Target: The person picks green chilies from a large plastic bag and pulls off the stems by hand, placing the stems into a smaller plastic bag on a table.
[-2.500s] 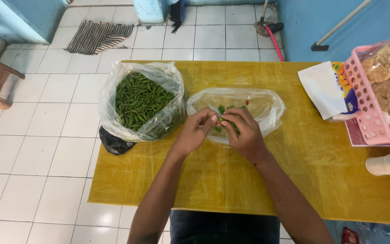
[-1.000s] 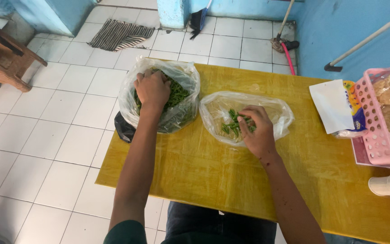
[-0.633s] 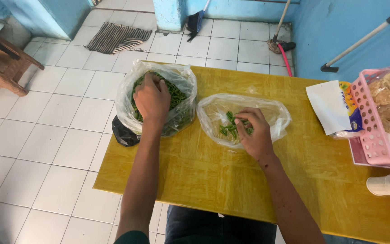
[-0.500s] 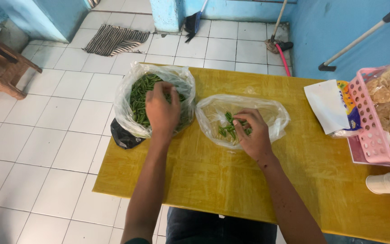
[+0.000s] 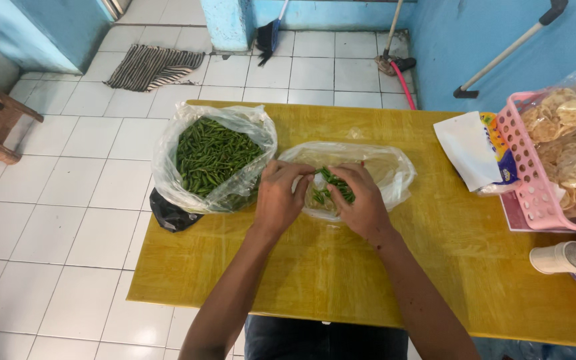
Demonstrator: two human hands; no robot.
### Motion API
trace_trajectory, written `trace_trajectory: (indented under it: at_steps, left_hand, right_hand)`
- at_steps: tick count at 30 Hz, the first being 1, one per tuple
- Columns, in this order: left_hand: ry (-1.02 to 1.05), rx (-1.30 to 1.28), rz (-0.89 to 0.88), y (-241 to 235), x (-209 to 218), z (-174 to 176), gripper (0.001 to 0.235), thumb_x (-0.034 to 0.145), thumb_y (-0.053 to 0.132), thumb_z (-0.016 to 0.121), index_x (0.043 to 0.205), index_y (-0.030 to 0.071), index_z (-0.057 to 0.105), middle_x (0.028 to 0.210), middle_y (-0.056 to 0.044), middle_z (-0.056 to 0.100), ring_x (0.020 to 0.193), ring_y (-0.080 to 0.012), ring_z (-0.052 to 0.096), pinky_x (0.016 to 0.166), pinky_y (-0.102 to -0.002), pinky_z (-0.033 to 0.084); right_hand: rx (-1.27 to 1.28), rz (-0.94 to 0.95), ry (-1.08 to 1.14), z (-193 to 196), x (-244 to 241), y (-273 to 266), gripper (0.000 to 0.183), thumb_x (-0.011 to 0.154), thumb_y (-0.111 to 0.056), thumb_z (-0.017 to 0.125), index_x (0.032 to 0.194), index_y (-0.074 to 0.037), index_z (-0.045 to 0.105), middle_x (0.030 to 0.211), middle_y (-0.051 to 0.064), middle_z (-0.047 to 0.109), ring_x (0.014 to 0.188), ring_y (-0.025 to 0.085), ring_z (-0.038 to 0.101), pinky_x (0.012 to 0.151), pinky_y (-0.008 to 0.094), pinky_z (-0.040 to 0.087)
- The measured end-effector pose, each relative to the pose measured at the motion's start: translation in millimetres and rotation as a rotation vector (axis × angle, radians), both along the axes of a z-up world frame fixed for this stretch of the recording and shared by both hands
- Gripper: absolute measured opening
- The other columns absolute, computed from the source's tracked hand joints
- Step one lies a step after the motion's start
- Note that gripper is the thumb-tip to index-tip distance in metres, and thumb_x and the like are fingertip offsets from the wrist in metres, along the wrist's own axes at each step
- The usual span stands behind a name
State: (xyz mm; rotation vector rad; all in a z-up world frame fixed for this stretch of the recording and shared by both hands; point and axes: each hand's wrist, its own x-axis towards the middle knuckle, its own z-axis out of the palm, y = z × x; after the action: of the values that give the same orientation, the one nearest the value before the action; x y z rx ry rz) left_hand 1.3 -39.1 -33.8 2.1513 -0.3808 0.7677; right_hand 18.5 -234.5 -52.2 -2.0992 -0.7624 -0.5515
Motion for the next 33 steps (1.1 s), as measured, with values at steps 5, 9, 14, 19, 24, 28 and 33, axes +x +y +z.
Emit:
trace_trajectory:
  at_steps: [5, 9, 14, 19, 24, 28, 33]
  left_hand:
    - [-0.028, 0.041, -0.08, -6, -1, -4, 0.012, 0.088, 0.005, 0.077, 0.099, 0.007, 0.074, 0.096, -0.006, 0.074, 0.097, -0.0301, 0.063, 0.09, -0.042, 0.048]
    - [-0.078, 0.071, -0.08, -9, -1, -7, 0.012, 0.088, 0.006, 0.078, 0.098, 0.007, 0.072, 0.096, -0.006, 0.072, 0.097, -0.0301, 0.062, 0.09, -0.043, 0.047]
    - [-0.098, 0.113, -0.069, -6, -1, -7, 0.013, 0.089, 0.005, 0.077, 0.1, 0.007, 0.072, 0.095, -0.005, 0.071, 0.096, -0.0292, 0.062, 0.087, -0.043, 0.045]
    - [-0.09, 0.121, -0.091, -8, -3, -6, 0.014, 0.09, 0.004, 0.076, 0.103, 0.007, 0.071, 0.095, -0.005, 0.07, 0.094, -0.0284, 0.06, 0.085, -0.042, 0.044]
    - [-0.098, 0.111, -0.094, -8, -4, -4, 0.012, 0.09, 0.004, 0.073, 0.102, 0.008, 0.071, 0.094, -0.006, 0.07, 0.095, -0.0299, 0.059, 0.085, -0.043, 0.043]
    - [-0.027, 0.059, -0.125, -7, -3, -6, 0.012, 0.088, 0.004, 0.074, 0.099, 0.008, 0.071, 0.094, -0.006, 0.071, 0.097, -0.0306, 0.06, 0.086, -0.044, 0.043]
    - [0.077, -0.001, -0.148, -4, -1, -11, 0.008, 0.089, 0.006, 0.072, 0.097, 0.008, 0.072, 0.094, -0.006, 0.072, 0.101, -0.0308, 0.061, 0.091, -0.044, 0.045]
  right_hand:
    - [-0.029, 0.022, 0.034, -1, 0, 0, 0.031, 0.093, -0.006, 0.075, 0.123, -0.004, 0.066, 0.121, 0.014, 0.063, 0.112, 0.032, 0.066, 0.091, 0.042, 0.056]
    - [-0.018, 0.022, -0.01, -3, 1, 0, 0.027, 0.091, -0.005, 0.077, 0.115, -0.002, 0.067, 0.117, 0.014, 0.064, 0.109, 0.032, 0.066, 0.09, 0.043, 0.057]
    - [-0.02, -0.003, -0.023, -3, 1, -1, 0.019, 0.094, -0.004, 0.076, 0.11, -0.001, 0.068, 0.116, 0.013, 0.064, 0.107, 0.031, 0.068, 0.087, 0.041, 0.058]
    - [-0.049, -0.018, -0.049, -3, 1, 1, 0.019, 0.093, -0.005, 0.076, 0.11, 0.0, 0.068, 0.117, 0.014, 0.063, 0.105, 0.031, 0.067, 0.086, 0.041, 0.059]
    - [-0.048, -0.009, -0.053, -3, 0, 1, 0.019, 0.095, -0.003, 0.074, 0.111, 0.003, 0.067, 0.119, 0.014, 0.061, 0.106, 0.032, 0.067, 0.083, 0.041, 0.059]
    - [-0.047, 0.01, -0.038, -4, 1, 1, 0.017, 0.095, -0.002, 0.072, 0.111, 0.002, 0.068, 0.12, 0.015, 0.061, 0.104, 0.031, 0.067, 0.081, 0.039, 0.06]
    - [-0.046, 0.02, -0.034, -3, 0, 1, 0.016, 0.094, -0.001, 0.072, 0.11, 0.002, 0.069, 0.119, 0.014, 0.061, 0.105, 0.031, 0.068, 0.084, 0.041, 0.059]
